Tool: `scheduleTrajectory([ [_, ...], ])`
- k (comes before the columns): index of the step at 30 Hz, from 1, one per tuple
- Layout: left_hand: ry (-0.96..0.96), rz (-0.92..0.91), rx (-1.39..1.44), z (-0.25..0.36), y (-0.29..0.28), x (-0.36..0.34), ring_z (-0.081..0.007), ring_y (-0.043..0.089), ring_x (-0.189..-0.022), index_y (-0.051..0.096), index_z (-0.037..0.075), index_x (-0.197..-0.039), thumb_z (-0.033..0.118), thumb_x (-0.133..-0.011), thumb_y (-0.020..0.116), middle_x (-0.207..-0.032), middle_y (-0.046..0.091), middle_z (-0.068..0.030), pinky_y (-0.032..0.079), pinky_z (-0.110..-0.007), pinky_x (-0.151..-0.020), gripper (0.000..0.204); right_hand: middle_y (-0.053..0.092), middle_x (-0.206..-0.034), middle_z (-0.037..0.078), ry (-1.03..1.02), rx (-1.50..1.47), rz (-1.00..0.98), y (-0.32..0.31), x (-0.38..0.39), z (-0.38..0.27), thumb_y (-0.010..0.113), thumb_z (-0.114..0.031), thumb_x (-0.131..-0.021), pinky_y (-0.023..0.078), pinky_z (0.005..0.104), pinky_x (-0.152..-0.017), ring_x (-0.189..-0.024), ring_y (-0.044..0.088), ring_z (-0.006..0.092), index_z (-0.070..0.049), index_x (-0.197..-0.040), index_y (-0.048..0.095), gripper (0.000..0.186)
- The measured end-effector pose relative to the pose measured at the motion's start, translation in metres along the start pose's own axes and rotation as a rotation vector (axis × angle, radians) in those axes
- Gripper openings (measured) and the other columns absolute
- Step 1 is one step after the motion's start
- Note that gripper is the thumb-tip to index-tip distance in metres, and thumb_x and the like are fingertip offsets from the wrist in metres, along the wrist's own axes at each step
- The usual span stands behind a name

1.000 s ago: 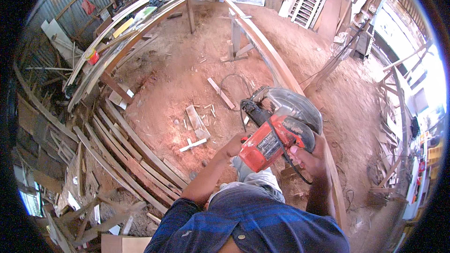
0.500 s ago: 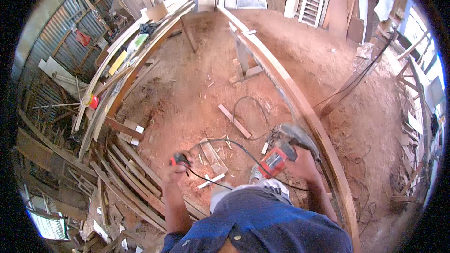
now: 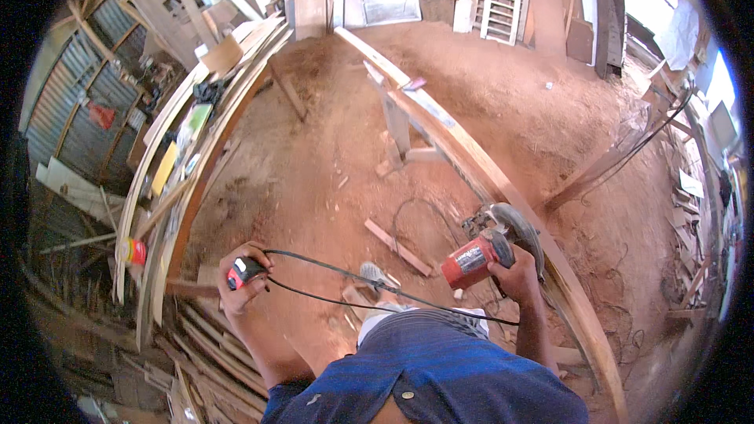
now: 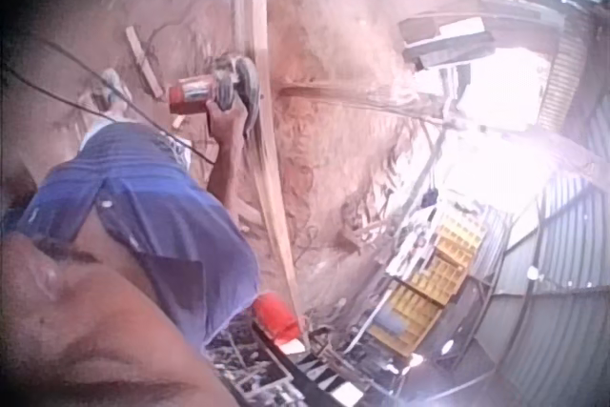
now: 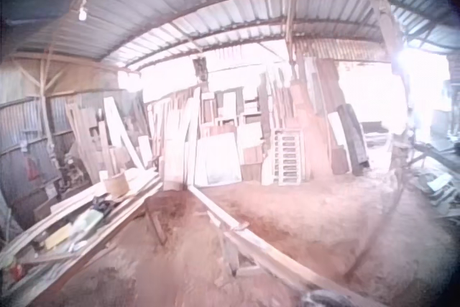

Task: The person measures a long wooden beam with a tape measure, marks it, and then uses a circular saw to cut the beam.

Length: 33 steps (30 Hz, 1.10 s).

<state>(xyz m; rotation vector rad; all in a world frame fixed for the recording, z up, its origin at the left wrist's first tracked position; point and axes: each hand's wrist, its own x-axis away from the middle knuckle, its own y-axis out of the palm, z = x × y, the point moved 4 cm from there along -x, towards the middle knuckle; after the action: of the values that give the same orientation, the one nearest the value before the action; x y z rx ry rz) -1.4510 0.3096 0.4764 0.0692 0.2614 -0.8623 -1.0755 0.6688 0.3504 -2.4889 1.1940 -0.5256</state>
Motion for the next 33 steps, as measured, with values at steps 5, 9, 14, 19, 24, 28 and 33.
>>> scheduleTrajectory([
  [5,-0.004,-0.061,-0.158,-0.016,-0.058,-0.139,-0.0186,0.063,-0.083,0.068,-0.004,-0.092,0.018,-0.06,0.074,-0.092,0.067,-0.012,0.047,-0.03,-0.076,0.04,0.075,-0.102,0.01,0.05,-0.016,0.105,0.053,-0.071,-0.077,0.07,-0.007,-0.077,0.053,0.0352,-0.091,-0.094,0.068,0.0173,0.001,-0.118,0.071,0.041],
  [9,0.067,-0.114,-0.141,-0.017,-0.101,-0.227,-0.0193,0.063,-0.083,0.068,-0.003,-0.091,0.021,-0.059,0.073,-0.091,0.066,-0.0119,0.047,-0.03,-0.076,0.04,0.074,-0.1,0.007,0.051,-0.151,0.134,0.09,-0.137,-0.109,0.069,-0.007,-0.077,0.054,0.0334,-0.089,-0.093,0.068,0.0161,0.001,-0.117,0.071,0.041],
  [14,0.072,-0.068,-0.077,-0.046,-0.122,-0.306,-0.0176,0.063,-0.082,0.068,-0.003,-0.094,0.027,-0.062,0.078,-0.092,0.067,-0.0111,0.047,-0.029,-0.073,0.045,0.074,-0.097,0.007,0.124,-0.249,0.084,0.127,-0.219,-0.138,0.069,-0.008,-0.077,0.054,0.0324,-0.086,-0.09,0.066,0.014,0.001,-0.116,0.071,0.04],
  [19,0.001,-0.076,-0.08,-0.095,-0.132,-0.386,-0.0172,0.064,-0.081,0.068,-0.003,-0.094,0.026,-0.062,0.078,-0.091,0.068,-0.0104,0.049,-0.029,-0.074,0.044,0.075,-0.1,0.008,-0.018,-0.218,0.04,0.151,-0.344,-0.161,0.073,-0.01,-0.077,0.054,0.0328,-0.088,-0.093,0.066,0.0142,0.001,-0.117,0.07,0.041],
  [24,-0.013,0.107,-0.09,-0.129,-0.144,-0.465,-0.0176,0.064,-0.08,0.068,-0.005,-0.092,0.028,-0.062,0.081,-0.087,0.066,-0.0102,0.049,-0.031,-0.076,0.046,0.076,-0.1,0.015,-0.2,-0.04,-0.003,0.185,-0.511,-0.186,0.08,-0.014,-0.076,0.055,0.0342,-0.088,-0.093,0.071,0.0193,0.0,-0.118,0.071,0.045],
  [28,-0.051,0.145,-0.096,-0.177,-0.148,-0.53,-0.0226,0.064,-0.083,0.067,-0.004,-0.101,0.024,-0.065,0.083,-0.092,0.065,-0.0141,0.052,-0.035,-0.074,0.048,0.075,-0.096,0.015,-0.248,-0.058,-0.019,0.227,-0.659,-0.181,0.08,-0.009,-0.076,0.054,0.0333,-0.085,-0.088,0.068,0.0177,-0.001,-0.114,0.071,0.041],
  [33,-0.216,0.029,-0.126,-0.205,-0.108,-0.614,-0.0218,0.065,-0.083,0.067,-0.005,-0.1,0.017,-0.067,0.081,-0.095,0.065,-0.0145,0.052,-0.033,-0.073,0.042,0.074,-0.102,0.021,-0.273,-0.019,-0.021,0.268,-0.799,-0.18,0.078,-0.018,-0.075,0.056,0.0399,-0.087,-0.096,0.074,0.0336,-0.007,-0.119,0.071,0.047],
])
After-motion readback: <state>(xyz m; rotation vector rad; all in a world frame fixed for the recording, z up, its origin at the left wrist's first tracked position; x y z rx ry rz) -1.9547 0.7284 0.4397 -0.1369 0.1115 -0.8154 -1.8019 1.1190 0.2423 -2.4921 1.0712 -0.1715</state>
